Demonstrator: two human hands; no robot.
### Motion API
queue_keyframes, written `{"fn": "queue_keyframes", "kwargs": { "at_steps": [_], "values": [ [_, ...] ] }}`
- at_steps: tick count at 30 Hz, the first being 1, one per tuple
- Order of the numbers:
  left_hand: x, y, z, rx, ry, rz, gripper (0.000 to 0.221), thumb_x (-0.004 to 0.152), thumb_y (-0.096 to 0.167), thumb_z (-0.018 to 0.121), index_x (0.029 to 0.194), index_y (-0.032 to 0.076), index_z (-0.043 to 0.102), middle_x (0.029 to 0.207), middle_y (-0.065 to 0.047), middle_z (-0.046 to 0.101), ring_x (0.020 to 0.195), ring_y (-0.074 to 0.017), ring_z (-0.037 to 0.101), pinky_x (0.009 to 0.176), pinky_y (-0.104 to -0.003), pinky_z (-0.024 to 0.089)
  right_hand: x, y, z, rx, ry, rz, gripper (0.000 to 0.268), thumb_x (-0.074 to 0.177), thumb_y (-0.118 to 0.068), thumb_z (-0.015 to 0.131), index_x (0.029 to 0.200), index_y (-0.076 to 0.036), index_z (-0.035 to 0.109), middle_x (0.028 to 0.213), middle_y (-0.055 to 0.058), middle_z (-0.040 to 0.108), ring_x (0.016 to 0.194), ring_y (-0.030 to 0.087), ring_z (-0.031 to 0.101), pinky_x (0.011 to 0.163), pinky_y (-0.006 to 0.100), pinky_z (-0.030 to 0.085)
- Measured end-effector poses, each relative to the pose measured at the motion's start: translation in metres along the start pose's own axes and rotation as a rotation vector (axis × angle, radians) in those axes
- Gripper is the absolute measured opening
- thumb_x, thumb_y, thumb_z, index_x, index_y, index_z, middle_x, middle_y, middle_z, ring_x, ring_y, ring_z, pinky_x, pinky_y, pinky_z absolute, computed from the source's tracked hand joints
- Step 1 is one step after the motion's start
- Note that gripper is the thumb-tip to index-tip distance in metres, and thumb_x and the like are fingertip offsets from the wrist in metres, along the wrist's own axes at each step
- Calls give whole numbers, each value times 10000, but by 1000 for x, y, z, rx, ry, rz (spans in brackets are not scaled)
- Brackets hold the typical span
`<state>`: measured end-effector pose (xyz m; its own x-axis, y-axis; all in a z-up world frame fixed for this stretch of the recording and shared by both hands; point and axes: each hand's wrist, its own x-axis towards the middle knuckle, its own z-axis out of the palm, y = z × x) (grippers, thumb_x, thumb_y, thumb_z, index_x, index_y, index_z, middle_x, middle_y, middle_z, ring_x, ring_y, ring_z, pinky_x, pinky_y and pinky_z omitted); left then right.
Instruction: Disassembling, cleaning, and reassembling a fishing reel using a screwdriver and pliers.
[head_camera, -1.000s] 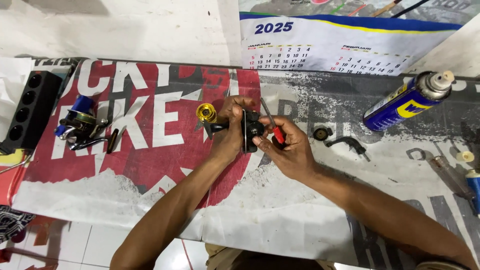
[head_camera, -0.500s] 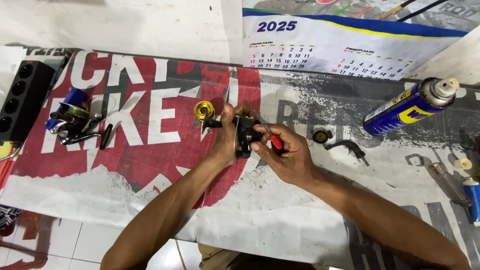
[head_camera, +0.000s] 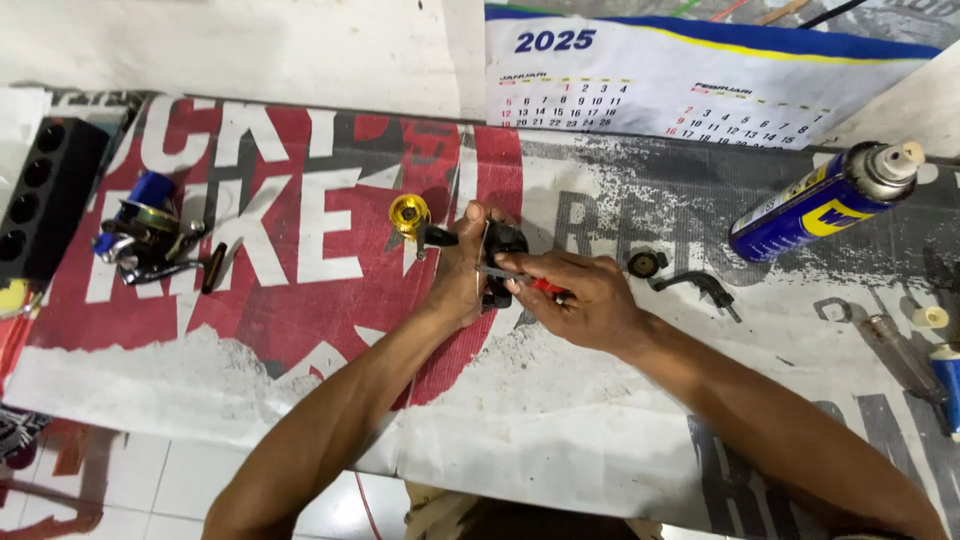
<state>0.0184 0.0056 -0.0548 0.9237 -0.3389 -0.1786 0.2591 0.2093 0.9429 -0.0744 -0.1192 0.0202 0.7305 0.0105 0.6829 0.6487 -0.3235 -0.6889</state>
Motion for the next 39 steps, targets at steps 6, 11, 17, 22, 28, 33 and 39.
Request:
{"fn": "queue_keyframes", "kwargs": {
  "at_steps": [6, 11, 17, 22, 28, 33, 39],
  "values": [
    [-16, 29, 0, 58, 81, -180, 788, 881, 781, 493, 1134, 51, 645, 987, -203, 600, 857, -316, 605, 630, -381, 571, -25, 32, 4, 57, 80, 174, 226, 815, -55, 839, 1026, 4, 785, 509, 78, 571, 448, 99, 470, 390, 250, 394],
    [-12, 23, -6, 109, -1, -218, 902, 926, 769, 423, 1380, -1, 542, 1227, -271, 540, 1043, -365, 566, 818, -433, 560, -26, 37, 4, 88, 89, 186, 228, 801, -26, 836, 1020, 15, 785, 525, 85, 587, 459, 113, 501, 410, 254, 416],
    [-26, 41, 16, 29, -73, -185, 873, 951, 745, 369, 1356, -12, 520, 1147, -233, 528, 967, -329, 541, 737, -381, 509, -27, 33, 6, 163, 128, 192, 206, 849, -7, 803, 1045, 37, 761, 536, 90, 594, 468, 88, 469, 430, 236, 402],
    [-32, 40, 12, 183, -207, -106, 782, 1044, 619, 257, 1257, -89, 513, 953, -246, 556, 744, -336, 565, 455, -384, 513, -30, 33, 5, 176, 148, 190, 231, 854, 7, 801, 1071, 56, 738, 545, 105, 598, 480, 99, 501, 438, 245, 414],
    [-33, 42, 9, -65, -271, -50, 671, 1023, 649, 411, 1122, 25, 639, 712, -105, 578, 476, -170, 506, 287, -207, 419, -21, 29, 4, 230, 213, 274, 256, 937, -51, 737, 1165, 54, 687, 629, 97, 605, 566, 88, 517, 510, 242, 449],
    [-44, 63, 20, 60, -165, -98, 727, 1006, 650, 427, 793, 7, 690, 534, -115, 558, 352, -172, 489, 264, -227, 333, -14, 28, -4, 324, 257, 411, 271, 999, -134, 693, 1204, 19, 602, 1151, 154, 694, 739, 63, 590, 669, 241, 525],
    [-24, 24, 9, -165, -118, -133, 463, 996, 391, 630, 1094, -61, 670, 637, -180, 555, 406, -193, 471, 260, -253, 349, -18, 35, 0, 329, 263, 423, 259, 995, -132, 697, 1188, 17, 609, 1192, 149, 688, 734, 62, 597, 673, 224, 536]
  ]
}}
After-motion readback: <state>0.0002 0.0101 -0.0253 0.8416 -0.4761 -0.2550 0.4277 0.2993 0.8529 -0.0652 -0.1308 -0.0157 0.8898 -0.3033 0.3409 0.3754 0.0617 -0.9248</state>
